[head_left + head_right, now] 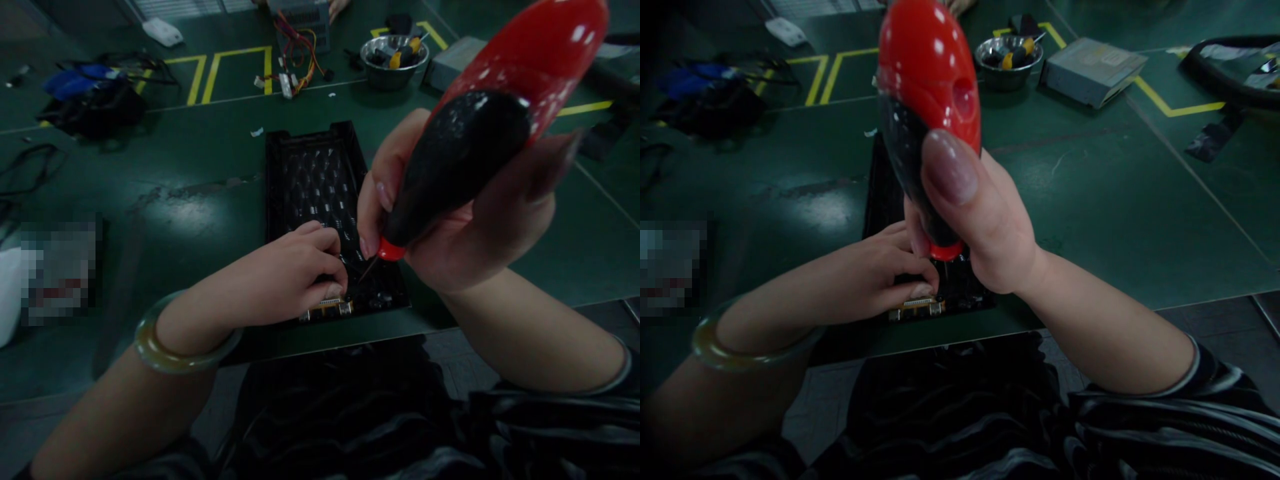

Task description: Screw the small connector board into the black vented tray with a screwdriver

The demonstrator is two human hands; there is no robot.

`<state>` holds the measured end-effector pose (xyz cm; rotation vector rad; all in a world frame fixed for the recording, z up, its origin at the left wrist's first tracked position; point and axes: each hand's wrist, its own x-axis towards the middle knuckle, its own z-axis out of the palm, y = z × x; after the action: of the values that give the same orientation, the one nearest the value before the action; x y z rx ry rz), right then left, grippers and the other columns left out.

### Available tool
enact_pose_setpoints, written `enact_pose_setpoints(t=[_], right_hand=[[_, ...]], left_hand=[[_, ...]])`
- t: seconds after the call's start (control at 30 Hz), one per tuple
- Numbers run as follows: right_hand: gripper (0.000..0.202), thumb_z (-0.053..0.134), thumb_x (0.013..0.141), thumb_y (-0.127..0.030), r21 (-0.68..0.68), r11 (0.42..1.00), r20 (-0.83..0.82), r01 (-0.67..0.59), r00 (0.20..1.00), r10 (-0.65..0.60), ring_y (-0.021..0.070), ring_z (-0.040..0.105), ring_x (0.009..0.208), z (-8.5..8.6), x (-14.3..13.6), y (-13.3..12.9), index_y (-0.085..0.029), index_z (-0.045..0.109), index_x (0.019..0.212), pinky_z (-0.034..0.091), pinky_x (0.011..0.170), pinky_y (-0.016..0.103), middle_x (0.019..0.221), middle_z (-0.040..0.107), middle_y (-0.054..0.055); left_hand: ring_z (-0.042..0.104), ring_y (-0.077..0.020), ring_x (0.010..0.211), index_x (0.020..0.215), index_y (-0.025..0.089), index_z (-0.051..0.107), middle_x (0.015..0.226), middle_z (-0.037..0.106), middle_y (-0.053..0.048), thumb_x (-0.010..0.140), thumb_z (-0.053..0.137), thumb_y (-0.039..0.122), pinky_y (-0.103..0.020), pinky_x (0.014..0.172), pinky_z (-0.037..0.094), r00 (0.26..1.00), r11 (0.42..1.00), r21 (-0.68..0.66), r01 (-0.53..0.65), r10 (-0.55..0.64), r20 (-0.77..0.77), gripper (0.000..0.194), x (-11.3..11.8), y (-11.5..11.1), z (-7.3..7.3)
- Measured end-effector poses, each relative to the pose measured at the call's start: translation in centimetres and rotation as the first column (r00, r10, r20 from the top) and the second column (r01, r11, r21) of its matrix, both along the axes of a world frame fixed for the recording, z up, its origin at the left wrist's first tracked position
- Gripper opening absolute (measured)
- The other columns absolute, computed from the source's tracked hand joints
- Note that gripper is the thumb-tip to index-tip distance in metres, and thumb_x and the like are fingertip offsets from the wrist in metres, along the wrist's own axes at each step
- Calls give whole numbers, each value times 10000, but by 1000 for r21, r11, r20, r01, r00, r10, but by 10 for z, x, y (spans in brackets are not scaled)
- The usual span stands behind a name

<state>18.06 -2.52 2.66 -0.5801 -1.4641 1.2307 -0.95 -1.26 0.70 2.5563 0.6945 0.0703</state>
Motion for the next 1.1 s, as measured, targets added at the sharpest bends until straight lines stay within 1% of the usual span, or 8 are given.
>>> enact_pose_setpoints(t=[0.1,0.23,0.37,0.5,0.67,0.77,0.9,1.1], right_hand=[[589,392,908,-707,-19,1000,8,11,1000,-11,150,527,492,-1,0,1,-234,485,570,369,455,280,485,490,-21],[597,380,924,-684,-9,1000,3,-16,1000,16,164,528,490,-5,1,1,-231,494,554,359,453,294,482,485,-7],[588,385,949,-640,13,1000,-35,-15,999,16,165,531,500,-7,1,1,-223,498,551,344,466,301,499,502,-1],[591,396,936,-662,9,1000,-37,-23,999,23,159,529,503,-7,1,2,-221,498,555,361,475,300,509,504,-5],[564,434,902,-698,-17,999,-45,-37,998,36,157,529,503,-6,1,3,-231,490,592,391,481,294,509,513,-18],[566,432,890,-719,-31,999,-45,-28,999,27,157,532,503,-6,1,3,-238,486,597,398,479,294,513,519,-20],[588,405,881,-744,-41,998,-32,-45,999,43,165,528,500,-7,0,2,-245,487,581,391,466,301,501,502,-15],[568,435,861,-748,-57,998,-40,9,999,-12,165,514,491,-9,-2,3,-246,488,600,410,472,306,522,496,-11]], left_hand=[[547,-205,1046,909,262,751,998,617,-35,905,594,258,-381,1029,395,999,1000,-3,-13,14,32,157,-1,1,0],[556,-198,1048,951,274,755,1027,619,-34,905,614,285,-373,1021,410,996,998,-39,-45,48,73,149,-2,2,1],[555,-202,1033,925,278,764,994,624,-34,884,649,339,-373,1007,419,997,997,-64,-30,34,72,137,0,1,3],[535,-217,1052,887,266,761,1015,619,-36,872,660,359,-391,1012,403,998,998,-37,-58,59,26,138,5,-1,1],[522,-213,1046,857,239,750,1052,610,-39,884,634,305,-385,1000,400,998,996,-58,-62,61,-16,136,8,-3,0],[515,-211,1062,881,238,749,1075,601,-39,892,623,287,-390,1009,396,996,992,-90,-84,84,-1,136,5,-3,0],[494,-223,1104,912,248,753,1106,582,-44,889,630,285,-401,1016,392,991,989,-79,-126,128,24,131,1,-1,0],[487,-228,1093,887,249,753,1105,584,-45,898,595,248,-432,1039,366,998,998,-16,-63,62,-19,158,2,1,0]])
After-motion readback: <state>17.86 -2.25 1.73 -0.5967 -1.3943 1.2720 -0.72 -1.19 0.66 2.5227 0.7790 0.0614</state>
